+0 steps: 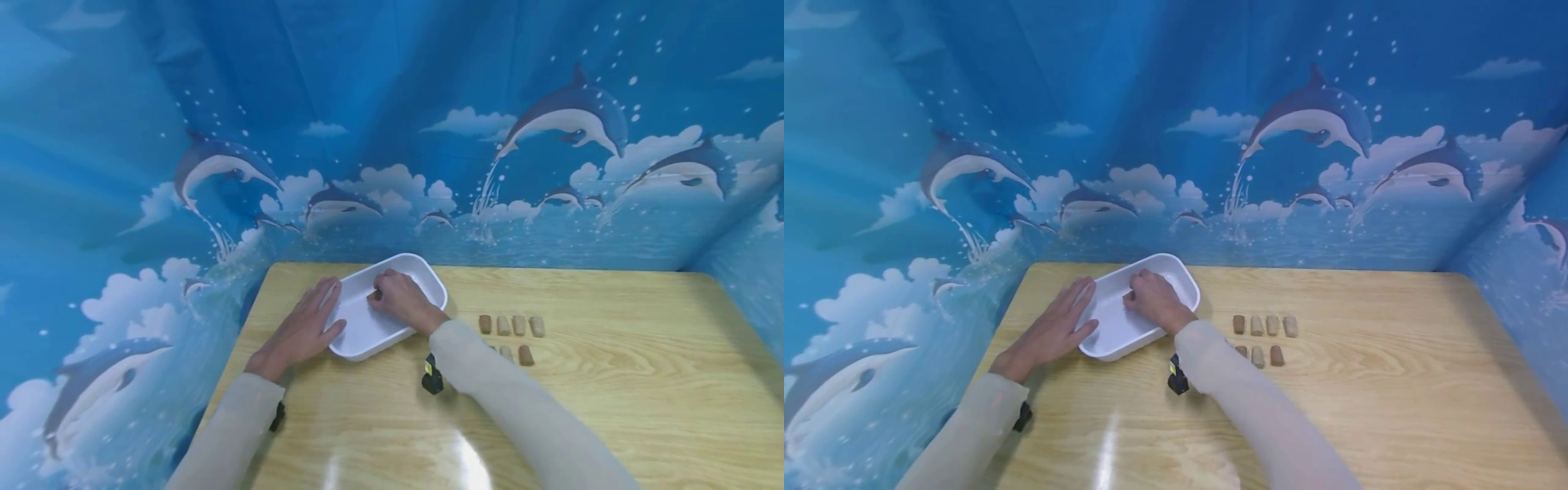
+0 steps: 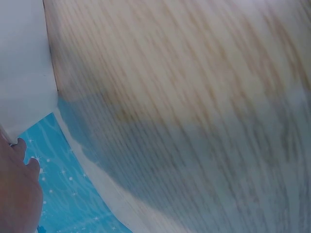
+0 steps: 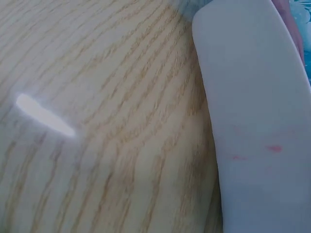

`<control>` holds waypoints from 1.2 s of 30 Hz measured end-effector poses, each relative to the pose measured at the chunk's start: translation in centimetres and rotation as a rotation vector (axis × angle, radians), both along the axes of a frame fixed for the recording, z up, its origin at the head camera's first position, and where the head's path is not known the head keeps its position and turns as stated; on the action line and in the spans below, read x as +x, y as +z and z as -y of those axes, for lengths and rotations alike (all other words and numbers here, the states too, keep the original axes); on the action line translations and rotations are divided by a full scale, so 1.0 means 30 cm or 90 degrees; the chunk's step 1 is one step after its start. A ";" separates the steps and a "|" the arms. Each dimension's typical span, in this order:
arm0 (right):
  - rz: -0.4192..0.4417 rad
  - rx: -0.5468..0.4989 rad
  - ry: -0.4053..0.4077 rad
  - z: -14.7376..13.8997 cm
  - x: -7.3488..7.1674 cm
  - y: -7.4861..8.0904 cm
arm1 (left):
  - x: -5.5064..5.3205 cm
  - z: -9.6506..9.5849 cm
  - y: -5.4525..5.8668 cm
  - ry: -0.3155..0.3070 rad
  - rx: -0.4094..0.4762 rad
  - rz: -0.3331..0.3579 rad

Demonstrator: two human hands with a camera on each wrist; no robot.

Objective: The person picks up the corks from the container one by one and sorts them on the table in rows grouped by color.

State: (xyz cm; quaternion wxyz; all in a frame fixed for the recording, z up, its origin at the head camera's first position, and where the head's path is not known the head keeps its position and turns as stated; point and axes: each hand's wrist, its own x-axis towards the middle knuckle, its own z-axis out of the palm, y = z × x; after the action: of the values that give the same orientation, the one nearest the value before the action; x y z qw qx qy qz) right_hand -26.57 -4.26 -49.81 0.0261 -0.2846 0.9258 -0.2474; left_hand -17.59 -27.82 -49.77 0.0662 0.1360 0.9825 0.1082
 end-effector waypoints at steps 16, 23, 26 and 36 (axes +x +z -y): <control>0.008 0.046 -0.008 0.001 -0.005 -0.005 | 0.003 -0.014 0.019 -0.017 0.003 -0.014; 0.041 0.029 0.012 -0.044 0.001 0.015 | 0.002 -0.010 0.014 -0.015 0.008 -0.009; 0.041 0.011 0.023 -0.067 0.004 0.031 | 0.003 -0.010 0.014 -0.006 0.007 -0.003; 0.013 -0.066 0.074 -0.205 0.019 0.077 | 0.009 -0.007 0.021 0.001 0.005 0.003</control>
State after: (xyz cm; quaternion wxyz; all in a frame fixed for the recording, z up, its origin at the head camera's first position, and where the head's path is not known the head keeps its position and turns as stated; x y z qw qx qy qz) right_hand -26.00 1.90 -47.50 0.0351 -0.3363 0.8934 -0.2957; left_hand -17.32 -27.60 -49.13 0.0678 0.1353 0.9821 0.1125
